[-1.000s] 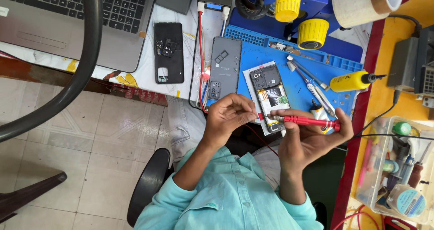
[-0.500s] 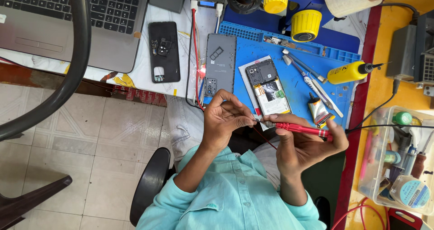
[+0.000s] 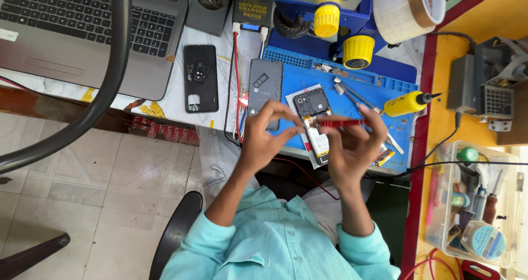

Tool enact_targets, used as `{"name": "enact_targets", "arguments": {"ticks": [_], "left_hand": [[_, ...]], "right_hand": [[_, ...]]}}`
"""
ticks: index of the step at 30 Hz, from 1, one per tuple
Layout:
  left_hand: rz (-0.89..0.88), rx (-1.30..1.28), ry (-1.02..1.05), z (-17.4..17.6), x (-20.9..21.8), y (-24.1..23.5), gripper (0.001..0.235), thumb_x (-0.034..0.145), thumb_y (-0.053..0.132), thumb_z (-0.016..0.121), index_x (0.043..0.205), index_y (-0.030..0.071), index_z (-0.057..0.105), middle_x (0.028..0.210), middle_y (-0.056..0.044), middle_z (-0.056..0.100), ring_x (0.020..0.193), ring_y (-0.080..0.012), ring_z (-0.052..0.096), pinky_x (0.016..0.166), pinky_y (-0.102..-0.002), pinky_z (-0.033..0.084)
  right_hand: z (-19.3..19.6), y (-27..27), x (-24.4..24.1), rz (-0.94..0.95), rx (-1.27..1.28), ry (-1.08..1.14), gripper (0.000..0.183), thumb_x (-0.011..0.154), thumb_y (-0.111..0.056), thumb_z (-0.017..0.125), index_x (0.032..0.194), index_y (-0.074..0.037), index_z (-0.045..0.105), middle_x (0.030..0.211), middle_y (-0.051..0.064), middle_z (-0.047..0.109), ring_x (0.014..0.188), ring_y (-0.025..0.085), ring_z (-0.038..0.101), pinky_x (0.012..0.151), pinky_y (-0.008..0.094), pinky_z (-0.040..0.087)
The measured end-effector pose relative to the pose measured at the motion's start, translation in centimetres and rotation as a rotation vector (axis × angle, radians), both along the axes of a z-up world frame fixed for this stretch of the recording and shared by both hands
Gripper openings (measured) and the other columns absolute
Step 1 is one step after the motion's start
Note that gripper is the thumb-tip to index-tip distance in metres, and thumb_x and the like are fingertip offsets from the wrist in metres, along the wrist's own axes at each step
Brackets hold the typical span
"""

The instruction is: The person works on a disassembled smartphone at a cluttered workbench. They handle the phone's internal components, connect a charging cable, and use a red screwdriver to adjust parts inside the device. The person also handles a separate phone back cover and a small red tool.

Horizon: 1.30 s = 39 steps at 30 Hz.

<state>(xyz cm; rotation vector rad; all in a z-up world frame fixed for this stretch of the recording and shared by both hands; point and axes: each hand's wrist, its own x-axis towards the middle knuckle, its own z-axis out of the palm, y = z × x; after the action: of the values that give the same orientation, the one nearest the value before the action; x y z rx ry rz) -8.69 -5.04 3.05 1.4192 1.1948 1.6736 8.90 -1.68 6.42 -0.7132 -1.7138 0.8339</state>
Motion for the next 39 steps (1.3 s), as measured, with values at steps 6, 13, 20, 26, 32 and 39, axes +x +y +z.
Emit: {"name": "enact_targets", "arguments": {"ticks": [6, 13, 20, 26, 32, 39], "left_hand": [[0.023, 0.036, 0.397, 0.8, -2.7, 5.1, 0.036, 0.087, -0.001, 0.073, 0.115, 0.005, 0.051, 0.097, -0.003, 0.079, 0.103, -0.0292, 0.069, 0.097, -0.042, 0.043], [0.016, -0.041, 0.503, -0.9, -3.1, 6.5, 0.041, 0.083, -0.01, 0.064, 0.117, 0.009, 0.051, 0.097, 0.0, 0.08, 0.105, -0.0268, 0.064, 0.096, -0.041, 0.038], [0.048, -0.041, 0.535, -2.1, -2.9, 6.3, 0.042, 0.085, -0.009, 0.065, 0.12, 0.011, 0.052, 0.1, 0.002, 0.078, 0.1, -0.0231, 0.062, 0.096, -0.04, 0.032], [0.075, -0.005, 0.584, -2.1, -2.9, 6.3, 0.044, 0.085, -0.011, 0.062, 0.121, 0.011, 0.053, 0.1, 0.003, 0.078, 0.097, -0.0216, 0.062, 0.095, -0.04, 0.033], [0.089, 0.034, 0.604, -2.4, -2.9, 6.3, 0.039, 0.087, -0.009, 0.064, 0.119, 0.01, 0.053, 0.101, 0.003, 0.078, 0.098, -0.0205, 0.065, 0.094, -0.04, 0.033], [0.079, -0.017, 0.559, -2.9, -3.0, 6.3, 0.037, 0.087, -0.007, 0.067, 0.117, 0.01, 0.053, 0.101, 0.001, 0.079, 0.094, -0.0225, 0.065, 0.093, -0.039, 0.034]], "right_hand": [[-1.6, 4.9, -2.1, -0.084, 0.051, -0.104, 0.055, 0.101, 0.019, 0.061, 0.143, -0.005, 0.035, 0.11, 0.023, 0.074, 0.102, 0.025, 0.076, 0.086, 0.03, 0.063], [-3.4, 6.9, -2.7, -0.103, 0.099, -0.286, 0.049, 0.097, 0.017, 0.063, 0.136, -0.003, 0.04, 0.105, 0.019, 0.076, 0.097, 0.025, 0.079, 0.081, 0.032, 0.064], [-4.3, 7.1, -2.8, -0.096, 0.074, -0.309, 0.048, 0.096, 0.019, 0.06, 0.135, -0.003, 0.041, 0.106, 0.02, 0.076, 0.099, 0.026, 0.079, 0.084, 0.033, 0.065], [-4.3, 7.2, -2.8, -0.068, 0.074, -0.297, 0.047, 0.096, 0.02, 0.057, 0.134, -0.003, 0.041, 0.107, 0.021, 0.075, 0.101, 0.027, 0.079, 0.087, 0.034, 0.066], [-4.4, 7.1, -2.7, -0.066, 0.075, -0.326, 0.048, 0.096, 0.021, 0.055, 0.136, -0.003, 0.042, 0.108, 0.021, 0.075, 0.1, 0.027, 0.079, 0.086, 0.033, 0.066], [-4.4, 7.2, -2.5, -0.042, 0.064, -0.267, 0.049, 0.096, 0.022, 0.055, 0.137, -0.002, 0.04, 0.11, 0.022, 0.073, 0.102, 0.028, 0.078, 0.09, 0.035, 0.066]]}}
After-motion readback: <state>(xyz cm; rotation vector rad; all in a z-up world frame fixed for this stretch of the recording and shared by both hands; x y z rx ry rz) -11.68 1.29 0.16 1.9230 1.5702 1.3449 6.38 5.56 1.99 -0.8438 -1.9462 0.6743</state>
